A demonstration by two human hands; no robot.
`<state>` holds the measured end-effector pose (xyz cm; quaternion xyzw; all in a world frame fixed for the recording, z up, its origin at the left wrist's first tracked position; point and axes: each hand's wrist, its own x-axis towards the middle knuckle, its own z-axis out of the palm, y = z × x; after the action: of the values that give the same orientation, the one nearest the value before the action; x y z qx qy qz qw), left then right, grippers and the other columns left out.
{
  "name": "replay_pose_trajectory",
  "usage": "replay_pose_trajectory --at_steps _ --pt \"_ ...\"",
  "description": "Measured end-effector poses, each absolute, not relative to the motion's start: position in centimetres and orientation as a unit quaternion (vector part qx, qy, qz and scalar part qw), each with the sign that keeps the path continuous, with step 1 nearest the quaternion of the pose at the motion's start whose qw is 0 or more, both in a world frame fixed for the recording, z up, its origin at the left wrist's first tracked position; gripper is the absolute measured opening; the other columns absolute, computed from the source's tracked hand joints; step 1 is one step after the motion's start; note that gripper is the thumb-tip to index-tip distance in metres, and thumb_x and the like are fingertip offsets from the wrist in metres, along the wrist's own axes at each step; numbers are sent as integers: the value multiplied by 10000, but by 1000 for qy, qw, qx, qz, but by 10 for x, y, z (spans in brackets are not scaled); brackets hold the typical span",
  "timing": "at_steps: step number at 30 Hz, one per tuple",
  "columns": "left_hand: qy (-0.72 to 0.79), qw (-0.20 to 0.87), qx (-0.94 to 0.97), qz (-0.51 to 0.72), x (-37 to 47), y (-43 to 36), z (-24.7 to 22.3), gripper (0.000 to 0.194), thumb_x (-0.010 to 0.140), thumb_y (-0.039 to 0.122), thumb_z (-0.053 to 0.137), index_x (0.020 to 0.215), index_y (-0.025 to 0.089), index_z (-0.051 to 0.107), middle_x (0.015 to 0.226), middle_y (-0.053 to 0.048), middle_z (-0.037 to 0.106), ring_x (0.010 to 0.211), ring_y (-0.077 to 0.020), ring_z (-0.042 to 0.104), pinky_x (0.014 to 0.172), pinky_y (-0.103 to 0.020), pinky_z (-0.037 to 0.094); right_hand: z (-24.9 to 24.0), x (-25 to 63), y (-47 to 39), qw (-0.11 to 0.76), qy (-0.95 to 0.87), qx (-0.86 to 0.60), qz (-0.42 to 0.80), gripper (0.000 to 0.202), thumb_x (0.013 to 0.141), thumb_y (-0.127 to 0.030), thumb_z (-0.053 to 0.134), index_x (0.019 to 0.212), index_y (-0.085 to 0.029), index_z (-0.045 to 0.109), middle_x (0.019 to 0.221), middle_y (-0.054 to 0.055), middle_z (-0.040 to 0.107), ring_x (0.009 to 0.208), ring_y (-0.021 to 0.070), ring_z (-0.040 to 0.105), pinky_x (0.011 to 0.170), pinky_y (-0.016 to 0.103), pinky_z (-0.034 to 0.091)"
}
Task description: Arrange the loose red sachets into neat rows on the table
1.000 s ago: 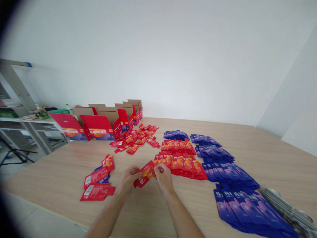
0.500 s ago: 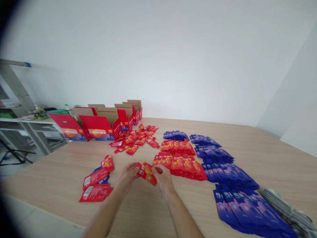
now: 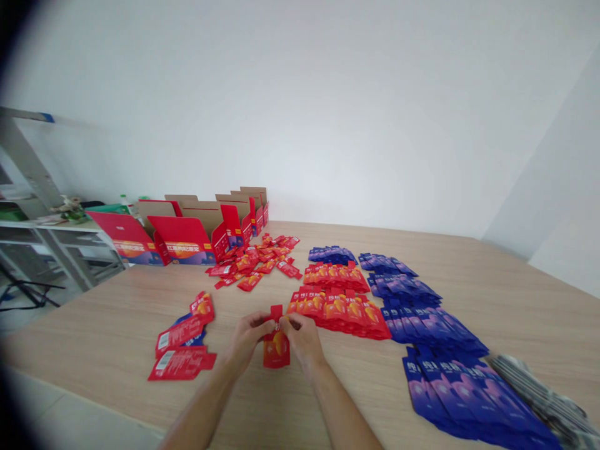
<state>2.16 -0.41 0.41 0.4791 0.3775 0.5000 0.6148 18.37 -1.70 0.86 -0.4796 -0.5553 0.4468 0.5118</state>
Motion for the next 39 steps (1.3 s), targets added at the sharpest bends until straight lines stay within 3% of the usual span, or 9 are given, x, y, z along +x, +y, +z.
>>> replay_pose_trajectory --at_steps 8,12,19,22,26,34,39 --pt "456 531 485 525 41 1 3 184 677 312 761 673 132 724 616 -24 661 566 -131 552 544 -228 399 10 181 -20 508 -572 -549 337 236 829 -397 598 722 -204 683 699 30 679 660 194 573 619 289 411" --pt "417 552 498 523 43 4 10 240 724 374 739 720 135 730 657 -24 667 581 -125 546 557 -226 402 8 183 -18 502 -563 -535 380 285 820 -455 619 712 -197 678 663 17 649 633 177 543 586 269 389" --pt "460 481 525 531 43 12 8 268 695 389 746 608 147 669 555 16 590 512 -95 460 490 -210 330 0 184 -15 498 -510 -499 492 385 770 -541 691 694 -164 666 592 -21 562 540 118 430 534 247 319" --pt "467 487 512 532 44 12 4 313 680 422 760 581 145 653 529 21 571 491 -90 447 473 -212 312 3 185 -18 489 -510 -492 509 460 757 -613 694 715 -156 678 628 -6 596 556 120 458 541 243 327" --pt "440 527 482 544 42 11 7 315 661 440 791 630 145 686 567 10 619 509 -102 493 498 -218 363 8 183 -24 473 -520 -465 538 514 736 -678 694 787 -166 701 725 21 670 628 154 552 607 256 404" --pt "428 549 467 546 37 10 17 249 662 381 787 617 151 701 575 -3 644 521 -107 527 519 -218 387 2 176 -24 461 -517 -442 570 516 691 -669 737 771 -159 728 730 29 685 640 167 580 641 277 440" --pt "456 503 499 539 39 16 12 264 658 406 784 699 149 733 624 -28 680 556 -136 573 531 -229 421 0 178 -22 450 -549 -443 548 494 727 -645 715 757 -152 727 718 32 685 640 167 583 624 264 433"
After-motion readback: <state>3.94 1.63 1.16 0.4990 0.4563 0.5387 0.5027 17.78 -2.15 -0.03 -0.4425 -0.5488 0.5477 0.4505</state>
